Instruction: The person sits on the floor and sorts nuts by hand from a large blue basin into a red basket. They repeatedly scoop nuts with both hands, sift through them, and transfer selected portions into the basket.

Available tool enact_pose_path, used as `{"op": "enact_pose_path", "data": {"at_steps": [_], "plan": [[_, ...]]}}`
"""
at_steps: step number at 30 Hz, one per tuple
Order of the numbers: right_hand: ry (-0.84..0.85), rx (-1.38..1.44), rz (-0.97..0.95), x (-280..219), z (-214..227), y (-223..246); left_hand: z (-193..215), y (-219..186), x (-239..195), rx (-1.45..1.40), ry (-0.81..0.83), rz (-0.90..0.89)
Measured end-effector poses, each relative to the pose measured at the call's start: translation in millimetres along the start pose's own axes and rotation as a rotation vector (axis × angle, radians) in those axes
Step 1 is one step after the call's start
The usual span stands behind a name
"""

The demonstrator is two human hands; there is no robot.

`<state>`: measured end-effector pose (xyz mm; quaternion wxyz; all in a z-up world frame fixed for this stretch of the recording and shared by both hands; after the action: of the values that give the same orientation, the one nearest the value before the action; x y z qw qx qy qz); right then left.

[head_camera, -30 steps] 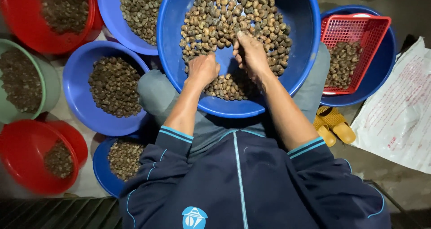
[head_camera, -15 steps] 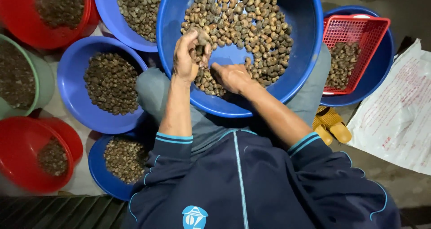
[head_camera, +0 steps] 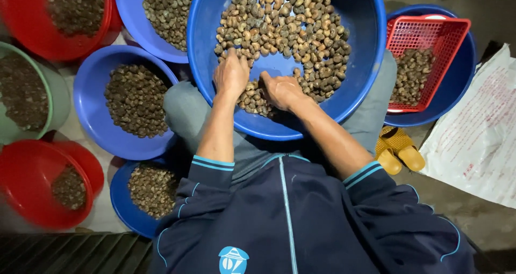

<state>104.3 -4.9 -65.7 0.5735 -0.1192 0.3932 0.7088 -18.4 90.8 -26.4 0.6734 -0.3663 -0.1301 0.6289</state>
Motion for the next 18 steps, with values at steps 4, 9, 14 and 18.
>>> {"op": "enact_pose_path", "data": {"at_steps": [4, 9, 14, 18], "plan": [[-0.046, -0.05, -0.022, 11.5, -10.6, -8.9, -11.4, -12.6, -15.4, 0.099, 0.203, 0.058], [-0.086, -0.053, -0.051, 6.9, -4.3, -10.4, -4.4, -19.9, -14.5, -0.017, 0.161, -0.006], [-0.05, 0.025, -0.091, 16.3, -17.1, -20.3, -8.6, -21.6, -13.1, 0.1, 0.14, -0.066], [-0.017, -0.001, -0.073, 14.2, -21.9, -19.6, -25.7, -9.0, -8.9, 0.167, 0.162, -0.09]]}}
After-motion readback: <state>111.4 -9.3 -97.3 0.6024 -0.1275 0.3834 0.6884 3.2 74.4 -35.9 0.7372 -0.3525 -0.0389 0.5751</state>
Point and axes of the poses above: each hand's wrist, its own x-axis towards the middle knuckle, its own z-axis out of the back of the hand, y = z × x, the point moved 9 cm from there along x, towards the middle knuckle, and after that the axes turned 5 degrees about -x, right-handed, at the moved point
